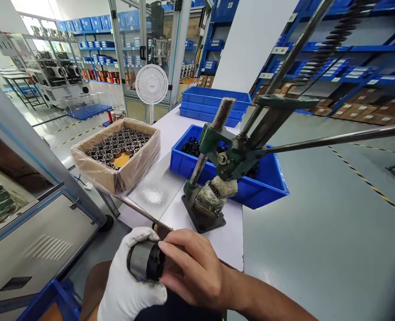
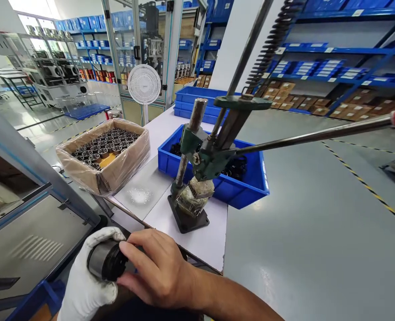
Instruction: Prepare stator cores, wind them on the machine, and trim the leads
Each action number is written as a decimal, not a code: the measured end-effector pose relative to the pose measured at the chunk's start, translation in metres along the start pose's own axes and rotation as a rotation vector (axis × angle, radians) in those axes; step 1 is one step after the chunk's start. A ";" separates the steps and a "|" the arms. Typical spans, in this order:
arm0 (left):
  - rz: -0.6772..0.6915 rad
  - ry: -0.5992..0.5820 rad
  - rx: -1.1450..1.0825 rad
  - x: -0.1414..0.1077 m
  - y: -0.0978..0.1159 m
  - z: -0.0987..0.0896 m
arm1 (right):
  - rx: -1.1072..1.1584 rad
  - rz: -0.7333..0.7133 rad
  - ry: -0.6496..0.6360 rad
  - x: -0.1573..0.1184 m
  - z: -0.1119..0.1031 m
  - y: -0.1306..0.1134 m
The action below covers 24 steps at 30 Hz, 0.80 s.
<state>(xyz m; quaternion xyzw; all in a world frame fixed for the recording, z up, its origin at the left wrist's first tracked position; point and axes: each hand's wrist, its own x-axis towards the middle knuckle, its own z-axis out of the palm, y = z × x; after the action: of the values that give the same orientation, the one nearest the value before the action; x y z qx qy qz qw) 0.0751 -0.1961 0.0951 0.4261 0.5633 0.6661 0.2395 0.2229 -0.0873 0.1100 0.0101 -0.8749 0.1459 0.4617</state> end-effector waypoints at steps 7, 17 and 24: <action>-0.025 -0.034 0.065 0.002 -0.001 -0.005 | -0.028 0.033 -0.035 0.001 0.003 -0.001; -0.436 -0.042 -0.047 -0.005 -0.027 -0.002 | 0.181 -0.116 -0.003 0.017 0.015 -0.001; -0.532 0.001 0.041 -0.022 -0.044 -0.004 | 0.324 -0.221 -0.099 0.024 0.022 0.006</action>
<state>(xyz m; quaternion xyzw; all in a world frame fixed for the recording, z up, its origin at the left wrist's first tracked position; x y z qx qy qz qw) 0.0757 -0.2047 0.0469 0.2677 0.6690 0.5684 0.3971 0.1900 -0.0848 0.1164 0.1874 -0.8552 0.2323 0.4238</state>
